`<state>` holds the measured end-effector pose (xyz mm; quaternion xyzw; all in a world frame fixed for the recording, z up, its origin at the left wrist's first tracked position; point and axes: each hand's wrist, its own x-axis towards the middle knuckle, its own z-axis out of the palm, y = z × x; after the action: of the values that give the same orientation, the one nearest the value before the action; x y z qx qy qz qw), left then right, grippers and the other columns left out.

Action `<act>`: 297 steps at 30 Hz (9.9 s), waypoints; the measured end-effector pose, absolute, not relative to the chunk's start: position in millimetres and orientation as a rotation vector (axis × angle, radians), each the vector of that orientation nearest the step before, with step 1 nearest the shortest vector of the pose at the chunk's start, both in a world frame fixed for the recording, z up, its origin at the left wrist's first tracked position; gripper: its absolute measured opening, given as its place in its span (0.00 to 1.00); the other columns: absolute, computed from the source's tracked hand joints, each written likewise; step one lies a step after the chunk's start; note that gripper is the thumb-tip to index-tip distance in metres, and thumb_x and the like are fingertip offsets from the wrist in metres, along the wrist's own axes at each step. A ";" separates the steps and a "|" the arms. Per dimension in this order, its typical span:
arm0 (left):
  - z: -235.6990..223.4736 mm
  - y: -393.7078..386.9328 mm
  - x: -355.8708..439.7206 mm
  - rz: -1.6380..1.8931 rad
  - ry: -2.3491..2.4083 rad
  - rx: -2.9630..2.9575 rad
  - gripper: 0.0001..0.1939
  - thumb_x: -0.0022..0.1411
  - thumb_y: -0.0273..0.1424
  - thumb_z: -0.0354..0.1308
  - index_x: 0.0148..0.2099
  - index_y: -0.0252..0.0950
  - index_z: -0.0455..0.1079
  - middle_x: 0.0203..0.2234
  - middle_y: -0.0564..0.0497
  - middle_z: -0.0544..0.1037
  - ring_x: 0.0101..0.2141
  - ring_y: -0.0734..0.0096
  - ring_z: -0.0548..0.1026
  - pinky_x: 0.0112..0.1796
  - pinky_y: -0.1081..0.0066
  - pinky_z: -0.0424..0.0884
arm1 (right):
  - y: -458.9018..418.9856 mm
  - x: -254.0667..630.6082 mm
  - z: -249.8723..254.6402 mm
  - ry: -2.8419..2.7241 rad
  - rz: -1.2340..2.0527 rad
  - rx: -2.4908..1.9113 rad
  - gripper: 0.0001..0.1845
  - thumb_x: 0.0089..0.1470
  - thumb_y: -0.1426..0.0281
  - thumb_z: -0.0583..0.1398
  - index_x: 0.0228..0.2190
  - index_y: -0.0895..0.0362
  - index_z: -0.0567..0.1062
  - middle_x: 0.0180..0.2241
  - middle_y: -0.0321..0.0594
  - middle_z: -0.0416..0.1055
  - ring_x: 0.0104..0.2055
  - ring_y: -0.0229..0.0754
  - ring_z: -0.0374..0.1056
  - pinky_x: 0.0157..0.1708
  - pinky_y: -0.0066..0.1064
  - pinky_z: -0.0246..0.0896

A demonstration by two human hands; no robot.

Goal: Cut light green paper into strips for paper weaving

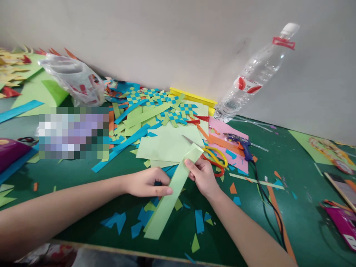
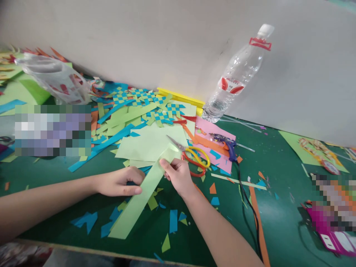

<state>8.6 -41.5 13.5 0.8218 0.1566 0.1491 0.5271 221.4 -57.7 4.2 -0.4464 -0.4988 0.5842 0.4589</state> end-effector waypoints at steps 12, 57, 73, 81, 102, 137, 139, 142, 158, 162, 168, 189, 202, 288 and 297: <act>18.1 -42.5 11.2 0.345 0.479 1.807 0.19 0.67 0.42 0.50 0.30 0.32 0.62 0.21 0.55 0.65 0.22 0.79 0.60 0.23 0.77 0.55 | -59.8 220.7 12.7 -1.384 1.376 -1.128 0.26 0.53 0.56 0.62 0.14 0.56 0.61 0.11 0.28 0.54 0.15 0.29 0.49 0.17 0.26 0.43; 17.2 -43.7 12.9 0.333 0.567 1.941 0.22 0.70 0.39 0.44 0.24 0.35 0.49 0.18 0.59 0.51 0.20 0.80 0.50 0.21 0.76 0.49 | -59.7 220.1 2.1 -1.171 1.459 -1.140 0.28 0.50 0.51 0.63 0.14 0.56 0.61 0.11 0.28 0.56 0.14 0.30 0.52 0.16 0.26 0.46; 17.6 -42.5 13.9 0.378 0.540 1.905 0.22 0.68 0.38 0.46 0.23 0.36 0.48 0.17 0.59 0.49 0.19 0.81 0.48 0.20 0.76 0.47 | -58.0 219.3 0.0 -1.154 1.450 -1.129 0.28 0.50 0.52 0.63 0.13 0.56 0.62 0.11 0.29 0.56 0.15 0.30 0.53 0.16 0.26 0.48; 16.4 -43.1 12.6 0.364 0.527 1.909 0.22 0.68 0.38 0.46 0.23 0.36 0.48 0.17 0.59 0.49 0.19 0.81 0.48 0.20 0.75 0.47 | -58.4 220.0 -2.2 -1.117 1.491 -1.082 0.26 0.51 0.54 0.64 0.14 0.57 0.64 0.12 0.29 0.57 0.15 0.30 0.53 0.16 0.26 0.46; 12.7 -42.5 10.3 0.360 0.483 1.969 0.21 0.67 0.35 0.47 0.23 0.36 0.48 0.17 0.58 0.50 0.20 0.79 0.50 0.22 0.73 0.49 | -55.3 221.7 -2.8 -0.992 1.456 -1.070 0.25 0.52 0.54 0.63 0.16 0.57 0.63 0.14 0.28 0.58 0.16 0.29 0.55 0.17 0.25 0.46; 15.6 -42.2 12.3 0.397 0.620 1.915 0.23 0.69 0.37 0.46 0.22 0.36 0.48 0.17 0.59 0.49 0.19 0.81 0.48 0.20 0.76 0.48 | -66.9 219.3 12.4 -1.529 1.343 -1.268 0.29 0.57 0.49 0.56 0.15 0.55 0.58 0.13 0.30 0.56 0.17 0.31 0.52 0.18 0.27 0.46; 15.4 -42.1 11.9 0.396 0.617 1.894 0.23 0.69 0.37 0.46 0.22 0.35 0.50 0.16 0.59 0.52 0.18 0.81 0.50 0.20 0.76 0.49 | -66.9 218.8 13.4 -1.557 1.309 -1.291 0.30 0.57 0.49 0.55 0.14 0.55 0.58 0.13 0.30 0.55 0.17 0.31 0.52 0.19 0.27 0.46; 16.2 -42.9 11.6 0.371 0.595 1.847 0.24 0.69 0.38 0.46 0.21 0.34 0.55 0.14 0.57 0.61 0.17 0.81 0.57 0.20 0.77 0.53 | -67.4 218.1 13.8 -1.578 1.278 -1.284 0.30 0.57 0.48 0.55 0.14 0.55 0.59 0.13 0.30 0.55 0.17 0.32 0.52 0.19 0.28 0.47; 24.7 -44.3 12.3 0.334 0.640 1.767 0.28 0.71 0.42 0.42 0.23 0.33 0.66 0.16 0.50 0.75 0.19 0.77 0.70 0.26 0.78 0.66 | -67.3 220.1 14.2 -1.647 1.337 -1.208 0.28 0.55 0.51 0.58 0.15 0.55 0.58 0.15 0.28 0.51 0.19 0.32 0.49 0.20 0.28 0.43; 24.7 -44.5 12.6 0.335 0.640 1.742 0.27 0.71 0.41 0.42 0.24 0.33 0.67 0.16 0.50 0.75 0.19 0.77 0.70 0.26 0.78 0.66 | -67.8 219.0 16.1 -1.684 1.262 -1.252 0.29 0.57 0.51 0.56 0.14 0.55 0.57 0.15 0.29 0.49 0.19 0.32 0.49 0.21 0.29 0.44; 21.5 -44.6 11.4 0.346 0.661 1.740 0.26 0.71 0.41 0.42 0.25 0.33 0.65 0.17 0.51 0.75 0.19 0.77 0.69 0.25 0.78 0.64 | -67.0 219.2 16.3 -1.664 1.314 -1.231 0.29 0.56 0.48 0.56 0.15 0.55 0.58 0.15 0.29 0.50 0.19 0.32 0.49 0.20 0.28 0.44; 22.1 -43.1 12.2 0.376 0.691 1.659 0.27 0.69 0.47 0.43 0.24 0.33 0.62 0.15 0.54 0.70 0.18 0.79 0.65 0.25 0.78 0.63 | -67.2 220.5 19.5 -1.633 1.385 -1.127 0.26 0.55 0.52 0.58 0.16 0.56 0.63 0.16 0.29 0.52 0.19 0.32 0.48 0.20 0.28 0.44; 22.4 -46.9 11.8 0.513 0.806 1.690 0.29 0.69 0.49 0.41 0.26 0.33 0.65 0.18 0.52 0.73 0.21 0.76 0.70 0.29 0.76 0.68 | -67.0 220.1 23.6 -1.746 1.382 -1.140 0.23 0.55 0.57 0.59 0.16 0.55 0.61 0.17 0.30 0.51 0.21 0.33 0.47 0.20 0.28 0.43; 32.0 3.2 -28.3 0.418 1.298 2.545 0.20 0.67 0.43 0.46 0.46 0.39 0.76 0.38 0.47 0.81 0.36 0.61 0.78 0.41 0.64 0.70 | -73.0 219.2 13.6 -1.578 1.143 -1.120 0.25 0.63 0.57 0.50 0.22 0.57 0.74 0.15 0.31 0.55 0.18 0.33 0.53 0.20 0.28 0.48; 28.7 -3.3 -19.4 0.526 1.195 2.864 0.21 0.70 0.41 0.47 0.59 0.38 0.66 0.50 0.42 0.75 0.52 0.55 0.71 0.53 0.57 0.64 | -77.8 218.9 19.1 -1.872 0.791 -1.044 0.20 0.64 0.66 0.50 0.27 0.57 0.76 0.17 0.33 0.61 0.21 0.35 0.60 0.25 0.28 0.55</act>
<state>-19.4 -3.3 28.7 0.9099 0.3796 0.1671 -0.0029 218.9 -77.8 19.1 -0.4156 -0.7453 0.3149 0.4154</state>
